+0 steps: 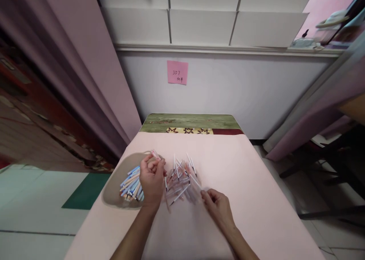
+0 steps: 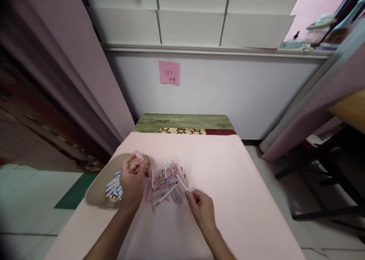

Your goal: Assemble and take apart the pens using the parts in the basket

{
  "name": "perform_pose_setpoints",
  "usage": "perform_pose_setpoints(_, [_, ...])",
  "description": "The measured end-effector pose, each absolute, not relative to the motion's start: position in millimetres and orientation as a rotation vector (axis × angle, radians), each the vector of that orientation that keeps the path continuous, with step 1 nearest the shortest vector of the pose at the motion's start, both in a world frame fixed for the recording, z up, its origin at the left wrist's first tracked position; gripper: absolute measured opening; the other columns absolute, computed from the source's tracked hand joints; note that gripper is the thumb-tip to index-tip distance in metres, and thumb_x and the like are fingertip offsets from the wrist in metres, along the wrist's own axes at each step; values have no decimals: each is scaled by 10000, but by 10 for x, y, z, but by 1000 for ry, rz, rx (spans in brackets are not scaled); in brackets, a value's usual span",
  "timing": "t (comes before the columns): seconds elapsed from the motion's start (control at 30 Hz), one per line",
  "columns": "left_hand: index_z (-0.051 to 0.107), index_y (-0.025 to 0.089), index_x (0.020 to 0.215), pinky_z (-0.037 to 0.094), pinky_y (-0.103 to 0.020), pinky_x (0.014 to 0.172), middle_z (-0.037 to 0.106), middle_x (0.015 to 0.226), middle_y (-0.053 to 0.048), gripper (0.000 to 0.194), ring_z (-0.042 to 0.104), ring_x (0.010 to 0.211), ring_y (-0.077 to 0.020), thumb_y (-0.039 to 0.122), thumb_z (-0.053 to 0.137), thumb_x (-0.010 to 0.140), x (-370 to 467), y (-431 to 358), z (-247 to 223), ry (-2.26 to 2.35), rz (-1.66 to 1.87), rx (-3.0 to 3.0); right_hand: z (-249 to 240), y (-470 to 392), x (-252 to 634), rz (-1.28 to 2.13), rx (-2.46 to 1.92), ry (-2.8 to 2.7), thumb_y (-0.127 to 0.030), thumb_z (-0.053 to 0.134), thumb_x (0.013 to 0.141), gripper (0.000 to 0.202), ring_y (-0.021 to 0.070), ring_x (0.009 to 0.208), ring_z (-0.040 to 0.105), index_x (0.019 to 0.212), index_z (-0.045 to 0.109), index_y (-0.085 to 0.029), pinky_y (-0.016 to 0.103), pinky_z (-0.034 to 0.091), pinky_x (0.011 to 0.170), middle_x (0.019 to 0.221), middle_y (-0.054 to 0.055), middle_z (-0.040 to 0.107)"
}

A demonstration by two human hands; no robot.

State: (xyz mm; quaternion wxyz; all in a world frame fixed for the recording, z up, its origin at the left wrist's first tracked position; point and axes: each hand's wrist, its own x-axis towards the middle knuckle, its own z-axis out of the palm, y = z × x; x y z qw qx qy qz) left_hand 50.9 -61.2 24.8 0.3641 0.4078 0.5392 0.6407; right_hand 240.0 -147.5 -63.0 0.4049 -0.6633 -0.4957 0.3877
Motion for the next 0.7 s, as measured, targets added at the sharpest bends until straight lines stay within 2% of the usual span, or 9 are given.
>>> perform_pose_setpoints(0.17, [615,210,982,418,-250,570,650,690,-8,229,597,588,-166,294,630,770,579,-673,91,1561,1153,1554,-593,-1330,2332,817,-1780,-1339,-600,487,830,513,126,469,412,538,604,-195,249,219,479,466,-10,491])
perform_pose_setpoints(0.33, [622,154,978,447,-356,683,651,799,-102,193,622,756,-259,229,506,844,675,-782,-66,1793,742,1979,-477,-1196,2246,828,-1792,-1387,-597,460,851,511,144,470,485,590,676,-215,256,248,494,516,18,607])
perform_pose_setpoints(0.4, [624,165,1023,458,-391,763,643,955,-128,224,614,899,-275,198,470,863,683,-825,-100,1761,695,2134,-461,-1201,2225,842,-1781,-1399,-588,422,875,532,155,489,519,584,674,-221,257,276,510,544,27,632])
perform_pose_setpoints(0.5, [589,251,1171,453,-393,892,589,1198,-97,366,554,1116,-245,116,446,862,669,-865,-181,1545,698,2391,-461,-1249,2188,876,-1715,-1418,-576,369,904,566,163,515,546,572,660,-221,253,302,532,531,27,613])
perform_pose_setpoints(0.6, [576,268,1215,436,-411,968,581,1259,-87,442,530,1185,-236,71,468,835,608,-855,-277,1402,682,2516,-475,-1324,2204,894,-1639,-1495,-560,373,909,554,154,517,532,588,662,-214,245,302,530,520,14,587])
perform_pose_setpoints(0.7, [596,259,1194,400,-442,1020,609,1248,-89,436,549,1180,-248,70,510,811,510,-807,-347,1396,657,2570,-511,-1395,2345,880,-1634,-1543,-547,431,888,508,137,496,480,583,642,-199,240,278,506,501,-3,551])
